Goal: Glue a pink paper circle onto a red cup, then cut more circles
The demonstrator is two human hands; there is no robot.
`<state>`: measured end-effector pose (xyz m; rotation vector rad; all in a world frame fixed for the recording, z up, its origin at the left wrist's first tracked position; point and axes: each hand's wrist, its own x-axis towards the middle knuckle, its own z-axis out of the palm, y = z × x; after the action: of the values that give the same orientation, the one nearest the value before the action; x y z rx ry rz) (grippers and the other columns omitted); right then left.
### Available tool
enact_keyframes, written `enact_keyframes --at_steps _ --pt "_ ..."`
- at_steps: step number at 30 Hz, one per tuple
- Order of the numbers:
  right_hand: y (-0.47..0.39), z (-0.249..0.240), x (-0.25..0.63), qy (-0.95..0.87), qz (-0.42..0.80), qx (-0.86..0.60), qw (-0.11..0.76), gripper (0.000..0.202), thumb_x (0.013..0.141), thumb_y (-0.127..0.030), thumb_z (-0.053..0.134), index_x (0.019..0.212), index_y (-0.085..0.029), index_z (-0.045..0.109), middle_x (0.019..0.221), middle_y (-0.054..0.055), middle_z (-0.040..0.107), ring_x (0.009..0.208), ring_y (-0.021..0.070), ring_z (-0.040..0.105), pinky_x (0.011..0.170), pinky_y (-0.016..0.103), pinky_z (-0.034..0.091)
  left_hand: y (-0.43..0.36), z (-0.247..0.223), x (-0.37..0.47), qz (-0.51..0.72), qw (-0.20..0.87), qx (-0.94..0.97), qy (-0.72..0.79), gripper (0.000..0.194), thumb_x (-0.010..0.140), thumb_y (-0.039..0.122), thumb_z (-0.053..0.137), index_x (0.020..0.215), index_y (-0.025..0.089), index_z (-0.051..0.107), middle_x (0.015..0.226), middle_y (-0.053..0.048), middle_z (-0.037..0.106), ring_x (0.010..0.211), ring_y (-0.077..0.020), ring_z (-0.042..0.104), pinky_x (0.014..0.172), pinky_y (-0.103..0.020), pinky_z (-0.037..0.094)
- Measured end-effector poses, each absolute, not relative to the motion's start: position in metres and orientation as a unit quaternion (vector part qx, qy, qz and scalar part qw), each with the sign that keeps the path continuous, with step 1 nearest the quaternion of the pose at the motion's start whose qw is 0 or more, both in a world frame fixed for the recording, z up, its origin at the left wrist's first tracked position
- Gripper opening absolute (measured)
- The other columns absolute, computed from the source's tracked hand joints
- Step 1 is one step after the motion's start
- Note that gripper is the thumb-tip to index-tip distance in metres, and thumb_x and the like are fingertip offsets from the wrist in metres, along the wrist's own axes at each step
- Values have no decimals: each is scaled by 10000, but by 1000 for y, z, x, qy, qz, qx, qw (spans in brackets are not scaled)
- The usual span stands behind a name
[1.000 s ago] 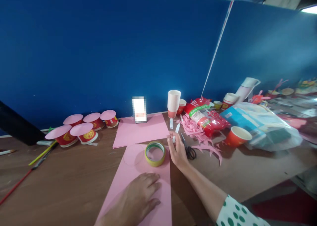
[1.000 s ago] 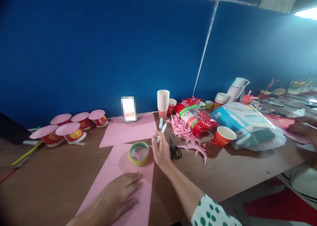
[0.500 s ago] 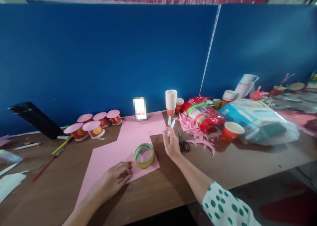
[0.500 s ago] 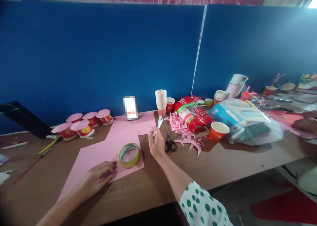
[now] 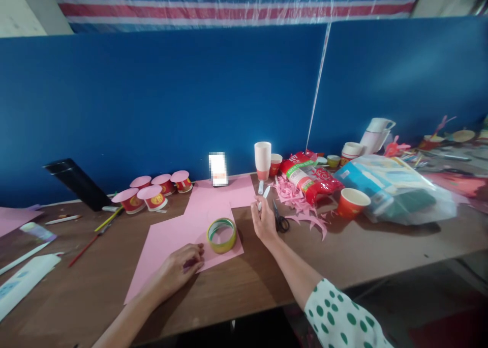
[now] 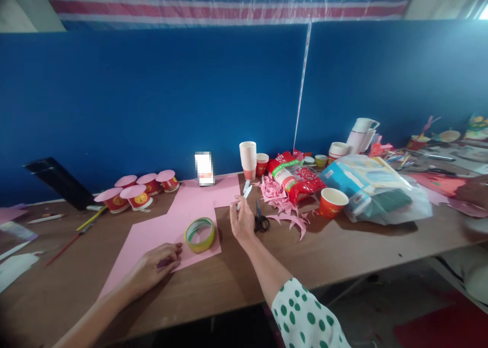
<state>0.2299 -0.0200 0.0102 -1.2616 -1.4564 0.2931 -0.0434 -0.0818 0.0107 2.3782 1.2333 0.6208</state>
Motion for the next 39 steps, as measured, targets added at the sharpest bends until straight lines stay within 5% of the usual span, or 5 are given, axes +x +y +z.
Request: enact_keyframes --at_steps 7,39 --pt "-20 11 229 -623 129 -537 554 314 870 -328 359 1099 -149 478 861 66 589 719 171 554 691 279 426 -91 33 -38 169 183 866 435 217 827 334 443 937 232 599 961 -47 631 987 -186 557 868 -310 435" --pt "-15 17 237 -580 128 -552 586 301 869 -345 348 1066 -165 487 901 74 593 757 182 548 703 301 425 -106 35 6 85 119 884 444 389 789 437 480 1126 253 543 1126 -72 529 1031 -231 483 906 -367 379"
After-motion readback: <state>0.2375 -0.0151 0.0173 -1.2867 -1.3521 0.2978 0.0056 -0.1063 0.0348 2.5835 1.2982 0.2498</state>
